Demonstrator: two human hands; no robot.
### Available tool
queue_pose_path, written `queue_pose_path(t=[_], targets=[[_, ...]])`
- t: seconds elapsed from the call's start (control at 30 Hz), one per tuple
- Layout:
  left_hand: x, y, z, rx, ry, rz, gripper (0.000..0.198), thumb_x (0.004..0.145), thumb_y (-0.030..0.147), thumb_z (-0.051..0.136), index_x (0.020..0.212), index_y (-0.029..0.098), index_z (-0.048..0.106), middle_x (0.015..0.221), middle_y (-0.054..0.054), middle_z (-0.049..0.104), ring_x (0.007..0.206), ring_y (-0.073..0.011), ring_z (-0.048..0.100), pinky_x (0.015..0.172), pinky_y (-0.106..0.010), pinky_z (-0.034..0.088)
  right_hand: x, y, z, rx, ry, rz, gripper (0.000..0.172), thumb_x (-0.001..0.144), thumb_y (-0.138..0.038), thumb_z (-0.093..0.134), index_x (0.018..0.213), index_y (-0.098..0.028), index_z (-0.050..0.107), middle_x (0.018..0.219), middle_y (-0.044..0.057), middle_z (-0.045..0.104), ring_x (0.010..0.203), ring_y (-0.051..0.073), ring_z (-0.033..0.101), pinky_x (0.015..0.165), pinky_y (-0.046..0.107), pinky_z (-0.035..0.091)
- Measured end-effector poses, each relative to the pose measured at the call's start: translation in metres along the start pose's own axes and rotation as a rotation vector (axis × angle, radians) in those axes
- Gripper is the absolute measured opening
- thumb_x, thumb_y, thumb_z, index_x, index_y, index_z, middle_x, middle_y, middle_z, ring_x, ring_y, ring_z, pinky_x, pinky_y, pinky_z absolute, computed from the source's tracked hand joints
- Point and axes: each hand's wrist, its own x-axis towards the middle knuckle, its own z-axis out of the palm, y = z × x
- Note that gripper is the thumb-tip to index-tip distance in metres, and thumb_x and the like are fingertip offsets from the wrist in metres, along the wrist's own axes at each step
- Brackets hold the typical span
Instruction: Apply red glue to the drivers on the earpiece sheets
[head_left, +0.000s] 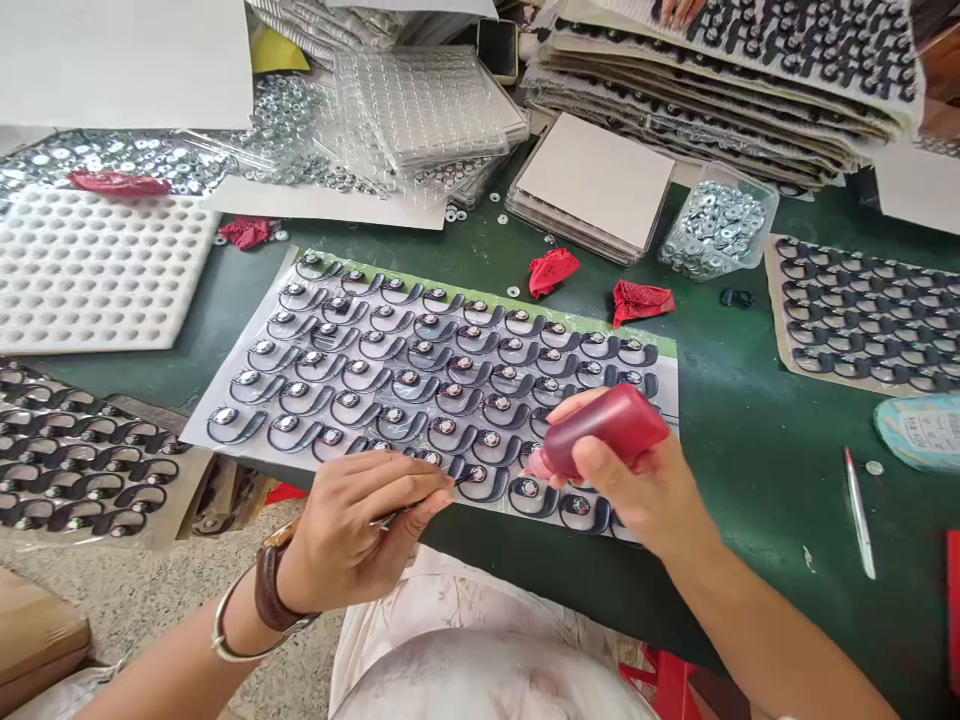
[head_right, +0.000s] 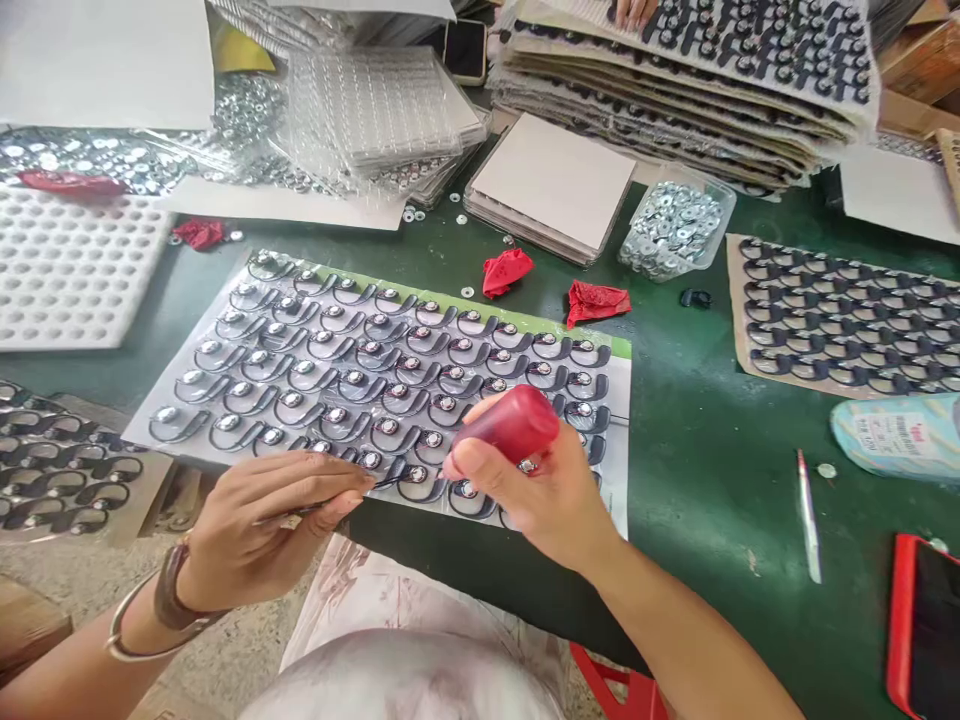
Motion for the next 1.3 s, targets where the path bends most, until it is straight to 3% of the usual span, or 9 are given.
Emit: queue_pose_path(t=[0.17, 0.37, 0.57, 0.7, 0.8, 1.03, 1.3], targets=[[0.002, 0.004, 0.002, 0.106, 0.021, 0.126, 0.011, 0.084, 0.007, 0.062, 0.093, 0.011, 0.067, 0.084, -0.005, 0.074, 0.076, -0.0138, 0.071, 0.073, -0.024, 0.058, 0.020, -0.004, -0.016, -0.078, 0.021, -0.042, 0.025, 0.081, -0.041, 0.073, 0.093, -0.020, 0.066, 0.073, 0.002, 0.070, 0.066, 0.018, 0.069, 0.059, 0.029, 0.057], [0.013, 0.001, 0.008, 0.264, -0.018, 0.290, 0.013, 0.088, 0.014, 0.060, 0.096, 0.008, 0.069, 0.086, -0.007, 0.075, 0.080, -0.0174, 0.072, 0.078, -0.029, 0.060, 0.053, 0.027, 0.000, -0.189, -0.020, -0.173, 0.022, 0.082, -0.039, 0.072, 0.087, -0.020, 0.064, 0.068, 0.002, 0.070, 0.063, 0.017, 0.069, 0.063, 0.030, 0.058], [0.010, 0.001, 0.016, 0.323, -0.029, 0.315, 0.014, 0.090, 0.016, 0.062, 0.095, 0.007, 0.070, 0.092, -0.008, 0.076, 0.087, -0.0181, 0.072, 0.081, -0.030, 0.061, 0.055, 0.046, 0.010, -0.275, -0.030, -0.266, 0.028, 0.077, -0.040, 0.075, 0.092, -0.019, 0.064, 0.078, 0.006, 0.072, 0.068, 0.018, 0.070, 0.063, 0.030, 0.058], [0.006, 0.005, 0.019, 0.381, -0.012, 0.384, 0.015, 0.088, 0.016, 0.065, 0.096, 0.004, 0.071, 0.094, -0.012, 0.076, 0.091, -0.0223, 0.073, 0.080, -0.034, 0.062, 0.057, 0.047, 0.009, -0.363, -0.036, -0.357, 0.023, 0.077, -0.038, 0.075, 0.083, -0.018, 0.067, 0.081, 0.006, 0.072, 0.069, 0.017, 0.069, 0.062, 0.028, 0.057], [0.009, 0.011, 0.018, 0.410, -0.073, 0.359, 0.015, 0.084, 0.016, 0.070, 0.095, 0.005, 0.071, 0.094, -0.011, 0.076, 0.091, -0.0223, 0.073, 0.081, -0.034, 0.063, 0.058, 0.046, 0.009, -0.405, -0.041, -0.421, 0.020, 0.078, -0.037, 0.074, 0.078, -0.018, 0.068, 0.082, 0.006, 0.071, 0.066, 0.015, 0.068, 0.062, 0.026, 0.057], [0.010, 0.010, 0.020, 0.401, -0.050, 0.361, 0.015, 0.084, 0.015, 0.069, 0.095, 0.005, 0.071, 0.094, -0.011, 0.076, 0.092, -0.0219, 0.072, 0.082, -0.034, 0.064, 0.056, 0.046, 0.010, -0.380, 0.018, -0.313, 0.024, 0.077, -0.040, 0.074, 0.084, -0.019, 0.065, 0.079, 0.004, 0.071, 0.063, 0.015, 0.067, 0.058, 0.026, 0.057], [-0.001, 0.002, 0.024, 0.374, -0.018, 0.360, 0.017, 0.085, 0.014, 0.067, 0.098, 0.004, 0.070, 0.099, -0.012, 0.074, 0.099, -0.0227, 0.070, 0.091, -0.035, 0.061, 0.057, 0.046, 0.009, -0.340, 0.073, -0.315, 0.019, 0.079, -0.036, 0.072, 0.082, -0.021, 0.061, 0.071, 0.002, 0.068, 0.059, 0.014, 0.064, 0.059, 0.027, 0.056]])
